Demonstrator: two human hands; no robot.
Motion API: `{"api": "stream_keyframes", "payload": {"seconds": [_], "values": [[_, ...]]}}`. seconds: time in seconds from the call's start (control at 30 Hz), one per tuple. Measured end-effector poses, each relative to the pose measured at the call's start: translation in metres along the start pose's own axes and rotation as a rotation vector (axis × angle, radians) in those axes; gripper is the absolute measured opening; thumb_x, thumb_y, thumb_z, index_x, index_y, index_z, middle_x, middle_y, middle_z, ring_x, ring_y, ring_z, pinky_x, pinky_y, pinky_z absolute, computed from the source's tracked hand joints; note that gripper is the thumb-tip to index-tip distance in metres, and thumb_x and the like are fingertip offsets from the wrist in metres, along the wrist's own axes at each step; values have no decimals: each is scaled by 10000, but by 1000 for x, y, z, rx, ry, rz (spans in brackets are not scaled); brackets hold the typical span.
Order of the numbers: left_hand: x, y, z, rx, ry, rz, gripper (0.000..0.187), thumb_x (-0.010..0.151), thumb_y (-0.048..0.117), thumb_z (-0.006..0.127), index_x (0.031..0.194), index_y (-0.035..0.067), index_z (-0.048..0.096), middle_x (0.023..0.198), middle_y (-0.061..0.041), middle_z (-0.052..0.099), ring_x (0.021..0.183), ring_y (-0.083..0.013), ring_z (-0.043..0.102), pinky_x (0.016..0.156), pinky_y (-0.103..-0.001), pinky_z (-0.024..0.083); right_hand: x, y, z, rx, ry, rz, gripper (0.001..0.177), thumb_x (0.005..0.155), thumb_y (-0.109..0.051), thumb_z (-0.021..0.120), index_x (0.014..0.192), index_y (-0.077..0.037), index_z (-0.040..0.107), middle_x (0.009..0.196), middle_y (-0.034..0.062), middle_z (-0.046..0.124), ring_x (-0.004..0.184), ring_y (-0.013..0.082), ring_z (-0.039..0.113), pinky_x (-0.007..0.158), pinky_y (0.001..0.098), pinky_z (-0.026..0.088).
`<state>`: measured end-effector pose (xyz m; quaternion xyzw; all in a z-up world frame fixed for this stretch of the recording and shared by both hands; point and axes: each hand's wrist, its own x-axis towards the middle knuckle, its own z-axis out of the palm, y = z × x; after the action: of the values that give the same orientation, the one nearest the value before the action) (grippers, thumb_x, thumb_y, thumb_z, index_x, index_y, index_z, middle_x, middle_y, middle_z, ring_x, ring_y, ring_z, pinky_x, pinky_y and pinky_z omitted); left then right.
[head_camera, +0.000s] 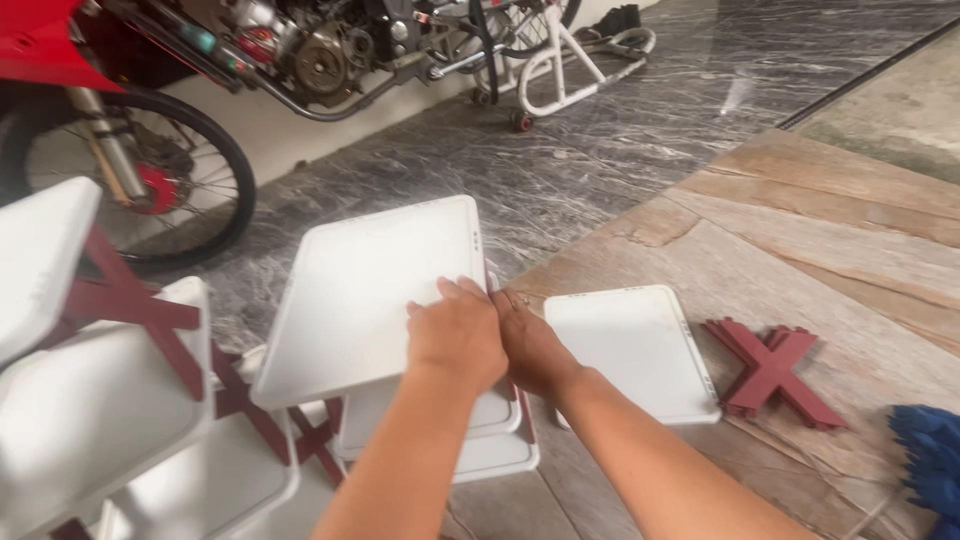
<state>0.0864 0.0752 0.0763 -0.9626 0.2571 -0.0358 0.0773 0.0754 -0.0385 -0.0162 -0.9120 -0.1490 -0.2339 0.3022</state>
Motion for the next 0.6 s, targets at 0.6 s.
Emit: {"api": "stream_keyframes", "payload": {"seconds": [0.6], "values": [[14, -6, -43, -328, -256, -258, 1040, 802, 542, 720, 1625, 224, 168, 1686, -106, 162, 1535, -500, 102, 1221, -648, 193, -16, -18, -29, 551, -184, 238, 308, 790, -7, 533, 953, -36, 793, 735, 79, 777, 671, 209, 783, 715, 309, 624]]}}
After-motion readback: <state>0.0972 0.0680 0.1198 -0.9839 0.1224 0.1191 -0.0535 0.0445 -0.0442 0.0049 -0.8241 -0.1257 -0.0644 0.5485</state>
